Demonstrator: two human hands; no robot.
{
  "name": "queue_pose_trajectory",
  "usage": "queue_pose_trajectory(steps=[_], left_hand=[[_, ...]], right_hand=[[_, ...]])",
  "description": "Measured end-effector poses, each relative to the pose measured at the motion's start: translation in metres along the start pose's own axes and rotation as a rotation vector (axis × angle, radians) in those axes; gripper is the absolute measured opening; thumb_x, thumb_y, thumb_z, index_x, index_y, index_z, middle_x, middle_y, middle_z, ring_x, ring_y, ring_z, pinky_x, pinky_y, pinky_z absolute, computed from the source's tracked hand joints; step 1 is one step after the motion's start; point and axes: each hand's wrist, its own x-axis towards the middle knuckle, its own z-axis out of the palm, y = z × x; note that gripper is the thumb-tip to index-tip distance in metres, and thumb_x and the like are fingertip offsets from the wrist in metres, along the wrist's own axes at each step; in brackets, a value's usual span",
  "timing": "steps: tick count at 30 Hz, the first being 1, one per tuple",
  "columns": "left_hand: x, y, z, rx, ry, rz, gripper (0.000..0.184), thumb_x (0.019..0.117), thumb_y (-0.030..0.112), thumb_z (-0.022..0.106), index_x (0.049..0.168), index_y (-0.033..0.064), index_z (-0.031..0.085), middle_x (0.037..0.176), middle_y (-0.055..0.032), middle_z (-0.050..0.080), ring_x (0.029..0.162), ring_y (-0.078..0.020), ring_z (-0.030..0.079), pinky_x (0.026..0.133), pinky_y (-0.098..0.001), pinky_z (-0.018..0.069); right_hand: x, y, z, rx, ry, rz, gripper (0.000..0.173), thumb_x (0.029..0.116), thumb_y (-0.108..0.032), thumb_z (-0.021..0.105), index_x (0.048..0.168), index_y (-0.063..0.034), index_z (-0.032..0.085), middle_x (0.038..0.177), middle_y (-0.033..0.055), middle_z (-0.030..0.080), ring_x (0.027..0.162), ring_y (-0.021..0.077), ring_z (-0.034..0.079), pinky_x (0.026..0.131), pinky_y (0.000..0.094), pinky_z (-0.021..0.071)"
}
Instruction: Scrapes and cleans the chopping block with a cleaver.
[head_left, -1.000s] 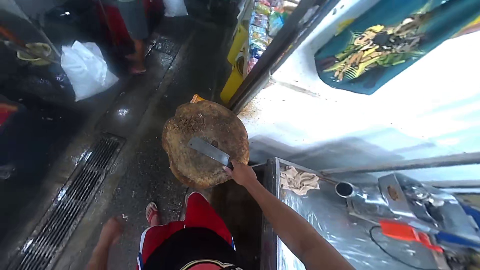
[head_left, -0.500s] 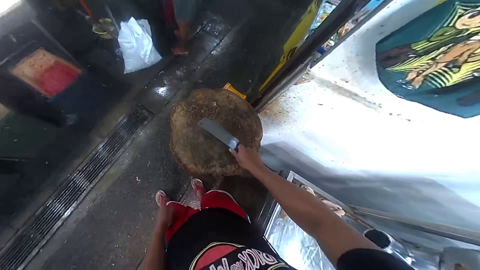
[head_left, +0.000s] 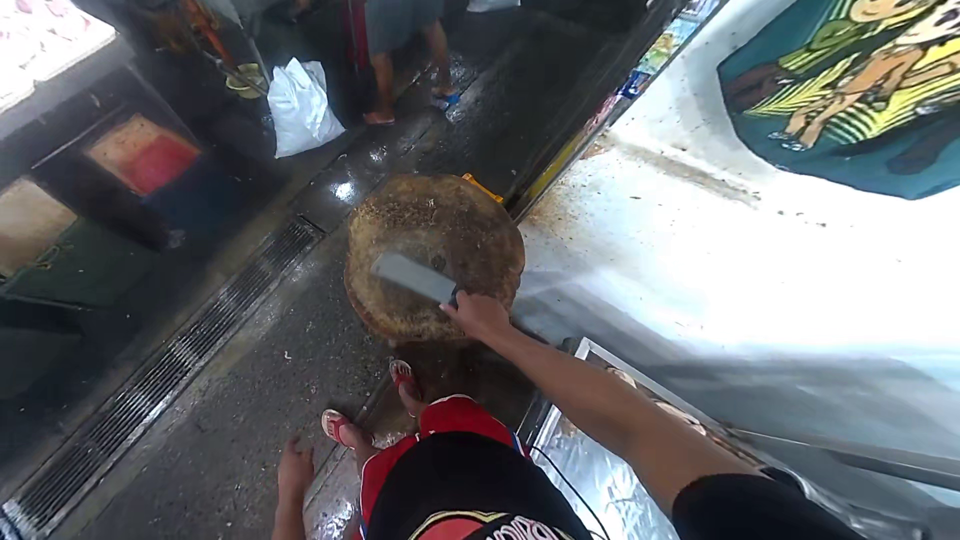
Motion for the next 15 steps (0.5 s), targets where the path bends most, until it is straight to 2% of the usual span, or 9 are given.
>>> queue_pose_trajectory(steps=[3,7,10,12,15], left_hand=[[-0.022,-0.021,0.027,0.033,-0.089,-0.019,0.055,0.1028,0.023,0.060,0.152,0.0058,0.044,0.113,-0.0269,0.070,0.094,-0.0399,0.072,0.085,-0.0575,0.0588],[-0.047,-0.043,0.057,0.195,-0.185,-0.019,0.062,0.0992,0.025,0.065,0.156,0.0141,0.042,0.116,-0.0240,0.071,0.104,-0.0394,0.071,0.092,-0.0592,0.0565],[-0.041,-0.070,0.067,0.257,-0.184,0.050,0.063,0.0973,0.027,0.067,0.155,0.0148,0.043,0.121,-0.0237,0.071,0.110,-0.0414,0.070,0.094,-0.0626,0.0552],[-0.035,-0.077,0.068,0.253,-0.175,0.021,0.063,0.0977,0.026,0.066,0.155,0.0126,0.044,0.126,-0.0253,0.068,0.115,-0.0428,0.068,0.097,-0.0632,0.0535],[-0.028,-0.065,0.053,0.179,-0.121,-0.031,0.062,0.0997,0.026,0.065,0.155,0.0092,0.042,0.122,-0.0267,0.069,0.107,-0.0417,0.071,0.092,-0.0604,0.0564]], right_hand=[[-0.004,0.008,0.003,-0.058,0.023,-0.061,0.076,0.1022,-0.072,0.032,0.129,-0.0064,0.059,0.117,0.0232,0.069,0.113,0.0437,0.067,0.090,0.0633,0.0534],[0.023,0.034,-0.024,0.147,0.069,0.156,0.076,0.1043,-0.067,0.033,0.133,-0.0020,0.060,0.128,0.0243,0.067,0.122,0.0413,0.064,0.098,0.0626,0.0515],[0.009,0.031,-0.023,0.034,0.043,0.067,0.079,0.1025,-0.071,0.031,0.130,-0.0037,0.062,0.126,0.0244,0.067,0.120,0.0428,0.065,0.096,0.0650,0.0519],[-0.002,0.025,-0.008,-0.053,0.030,-0.013,0.081,0.1007,-0.074,0.031,0.129,-0.0058,0.062,0.122,0.0233,0.068,0.117,0.0430,0.066,0.093,0.0654,0.0522],[0.004,0.028,-0.001,-0.059,0.024,0.005,0.079,0.1007,-0.074,0.033,0.129,-0.0053,0.061,0.122,0.0226,0.068,0.116,0.0421,0.067,0.092,0.0628,0.0535]])
